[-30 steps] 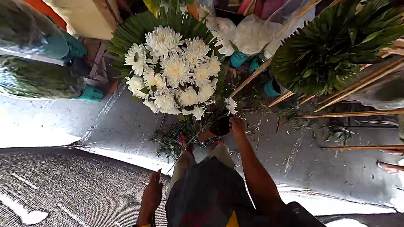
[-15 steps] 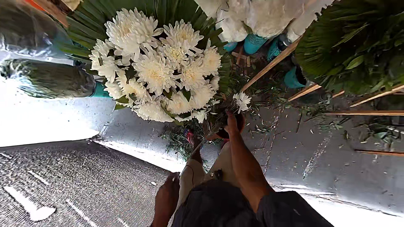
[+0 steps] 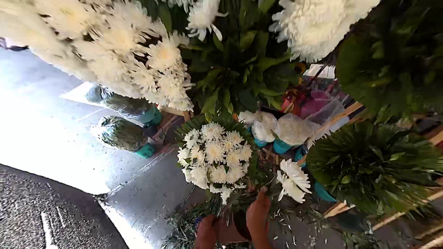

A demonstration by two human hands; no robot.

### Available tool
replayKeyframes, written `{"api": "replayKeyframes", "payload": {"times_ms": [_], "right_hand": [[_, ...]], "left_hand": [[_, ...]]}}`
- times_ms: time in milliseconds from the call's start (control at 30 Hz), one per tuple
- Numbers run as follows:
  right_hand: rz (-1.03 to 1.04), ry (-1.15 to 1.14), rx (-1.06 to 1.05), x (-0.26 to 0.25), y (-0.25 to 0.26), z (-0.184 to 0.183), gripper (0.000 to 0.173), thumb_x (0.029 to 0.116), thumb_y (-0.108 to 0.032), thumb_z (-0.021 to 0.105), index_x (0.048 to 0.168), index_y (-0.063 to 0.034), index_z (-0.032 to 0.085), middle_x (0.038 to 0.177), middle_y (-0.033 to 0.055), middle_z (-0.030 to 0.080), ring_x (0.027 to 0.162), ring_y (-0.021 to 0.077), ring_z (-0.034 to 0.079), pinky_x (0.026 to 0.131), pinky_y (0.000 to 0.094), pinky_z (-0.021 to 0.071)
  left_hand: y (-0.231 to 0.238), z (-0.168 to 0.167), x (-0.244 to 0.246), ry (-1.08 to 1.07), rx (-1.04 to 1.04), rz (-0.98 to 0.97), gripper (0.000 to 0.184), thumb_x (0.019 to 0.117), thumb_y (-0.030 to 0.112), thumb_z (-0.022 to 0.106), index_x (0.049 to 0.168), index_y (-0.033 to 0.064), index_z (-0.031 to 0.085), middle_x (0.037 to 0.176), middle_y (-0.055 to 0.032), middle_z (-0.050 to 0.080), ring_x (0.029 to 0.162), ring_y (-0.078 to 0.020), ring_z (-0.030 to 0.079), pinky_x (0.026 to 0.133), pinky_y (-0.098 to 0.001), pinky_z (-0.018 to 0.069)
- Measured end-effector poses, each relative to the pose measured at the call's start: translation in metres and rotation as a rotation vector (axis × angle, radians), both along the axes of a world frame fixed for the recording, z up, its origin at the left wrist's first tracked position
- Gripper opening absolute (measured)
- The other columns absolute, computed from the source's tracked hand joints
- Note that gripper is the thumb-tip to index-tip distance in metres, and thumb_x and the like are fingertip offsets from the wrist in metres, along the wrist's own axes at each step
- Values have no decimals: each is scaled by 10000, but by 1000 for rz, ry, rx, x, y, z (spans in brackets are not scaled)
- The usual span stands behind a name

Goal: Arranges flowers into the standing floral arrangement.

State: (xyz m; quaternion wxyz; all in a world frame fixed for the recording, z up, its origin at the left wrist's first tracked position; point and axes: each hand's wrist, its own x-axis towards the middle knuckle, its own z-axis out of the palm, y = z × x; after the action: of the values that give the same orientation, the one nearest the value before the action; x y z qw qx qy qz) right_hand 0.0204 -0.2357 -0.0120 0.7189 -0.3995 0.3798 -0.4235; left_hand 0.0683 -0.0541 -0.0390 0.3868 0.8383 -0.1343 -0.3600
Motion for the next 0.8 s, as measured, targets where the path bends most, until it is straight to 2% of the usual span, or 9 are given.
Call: {"api": "replayKeyframes", "payload": {"times_ms": [167, 233, 300, 367, 433, 533, 633, 733, 800], "right_hand": [[204, -247, -441, -4, 65, 46, 431, 1063, -534, 414, 948, -194, 653, 820, -143, 664, 856, -27, 653, 864, 214, 546], [289, -221, -529, -15, 53, 60, 443, 1082, -477, 415, 969, -121, 653, 839, -80, 667, 851, 21, 665, 854, 251, 570], [335, -179, -534, -22, 40, 85, 364, 1102, -328, 432, 1038, -41, 647, 846, -25, 680, 792, 62, 675, 787, 265, 596], [415, -167, -467, -20, 34, 94, 314, 1107, -247, 408, 1125, -4, 605, 883, 9, 682, 786, 90, 678, 776, 281, 605], [513, -149, -326, -18, 42, 95, 331, 1102, -239, 397, 1226, 27, 551, 975, 52, 680, 858, 112, 675, 831, 304, 593], [708, -136, -13, -19, 69, 107, 625, 1082, -513, 323, 1460, -19, 384, 1275, 95, 628, 1127, 142, 636, 989, 366, 539], [788, -189, 112, -16, 81, 125, 878, 995, -744, 151, 1608, -120, 230, 1538, 103, 464, 1379, 192, 483, 1117, 445, 435], [820, -237, 185, -4, 73, 126, 723, 1051, -644, 141, 1548, -162, 348, 1401, 56, 590, 1234, 172, 590, 988, 411, 515], [768, -281, 171, 4, 69, 123, 387, 1108, -350, 373, 1366, -109, 531, 1158, 39, 684, 952, 135, 683, 813, 332, 589]], "left_hand": [[30, 2, 37, -89, -159, 616, 334, 1051, 242, 538, 1185, -47, 640, 777, -157, 682, 604, -233, 628, 569, -432, 548], [68, 2, 56, -280, 44, 625, 573, 1003, 263, 628, 1476, -12, 461, 1178, -296, 657, 981, -433, 680, 850, -626, 551], [97, 13, 54, -439, 136, 550, 654, 995, 307, 631, 1519, -18, 413, 1370, -369, 515, 1179, -546, 578, 971, -716, 464], [97, 50, 34, -576, 47, 410, 463, 1023, 316, 582, 1324, -34, 617, 1222, -329, 620, 1092, -498, 630, 935, -681, 493], [75, 98, -1, -657, -151, 202, 404, 1005, 321, 618, 1280, 30, 669, 1173, -214, 676, 1004, -374, 683, 869, -594, 555], [39, 141, -34, -674, -281, -14, 681, 916, 385, 759, 1507, 152, 513, 1371, -170, 618, 1137, -337, 666, 916, -584, 563], [29, 141, -40, -710, -269, 27, 611, 938, 149, 694, 1518, 144, 502, 1305, -173, 674, 1107, -378, 694, 902, -624, 557], [37, 142, -40, -599, -395, 95, 502, 994, 129, 600, 1473, 10, 509, 1122, -222, 722, 957, -393, 721, 857, -629, 556], [41, 143, -39, -526, -466, 125, 475, 1017, 163, 574, 1429, -65, 509, 1033, -229, 721, 898, -362, 721, 845, -590, 567]]}}
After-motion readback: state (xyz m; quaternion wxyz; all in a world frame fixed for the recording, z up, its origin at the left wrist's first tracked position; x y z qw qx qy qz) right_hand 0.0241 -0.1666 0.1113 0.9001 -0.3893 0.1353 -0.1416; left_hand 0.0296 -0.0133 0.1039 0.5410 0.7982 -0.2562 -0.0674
